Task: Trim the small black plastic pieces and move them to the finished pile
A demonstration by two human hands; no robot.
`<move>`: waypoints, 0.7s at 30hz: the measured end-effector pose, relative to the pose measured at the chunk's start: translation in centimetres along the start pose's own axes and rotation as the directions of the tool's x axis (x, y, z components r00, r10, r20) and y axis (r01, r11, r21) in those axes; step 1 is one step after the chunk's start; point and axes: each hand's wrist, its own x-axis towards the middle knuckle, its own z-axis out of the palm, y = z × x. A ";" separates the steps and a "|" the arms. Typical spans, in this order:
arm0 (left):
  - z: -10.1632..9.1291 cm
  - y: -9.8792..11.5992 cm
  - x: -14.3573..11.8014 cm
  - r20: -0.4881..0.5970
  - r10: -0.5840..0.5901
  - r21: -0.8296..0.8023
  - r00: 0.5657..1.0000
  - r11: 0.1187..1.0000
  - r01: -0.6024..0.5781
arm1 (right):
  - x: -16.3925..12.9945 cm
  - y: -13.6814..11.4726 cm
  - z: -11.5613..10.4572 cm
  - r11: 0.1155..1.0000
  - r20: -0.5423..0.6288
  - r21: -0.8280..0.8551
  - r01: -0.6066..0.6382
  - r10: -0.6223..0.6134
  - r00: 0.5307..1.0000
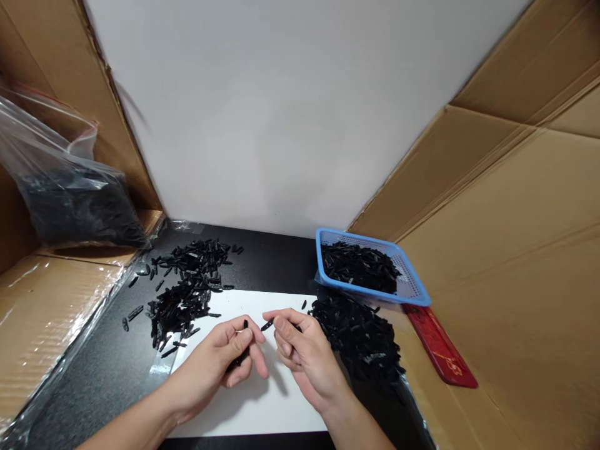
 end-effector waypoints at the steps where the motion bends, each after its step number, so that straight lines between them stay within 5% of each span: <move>1: 0.0 0.0 0.0 -0.009 -0.003 0.007 1.000 1.000 0.003 | 0.0 0.0 -0.1 1.000 0.006 0.006 0.002 -0.002 1.000; 21: -0.3 -0.3 0.1 -0.019 0.072 0.122 0.997 0.990 -0.069 | 0.1 0.2 -0.1 0.988 0.137 0.153 -0.018 -0.003 0.991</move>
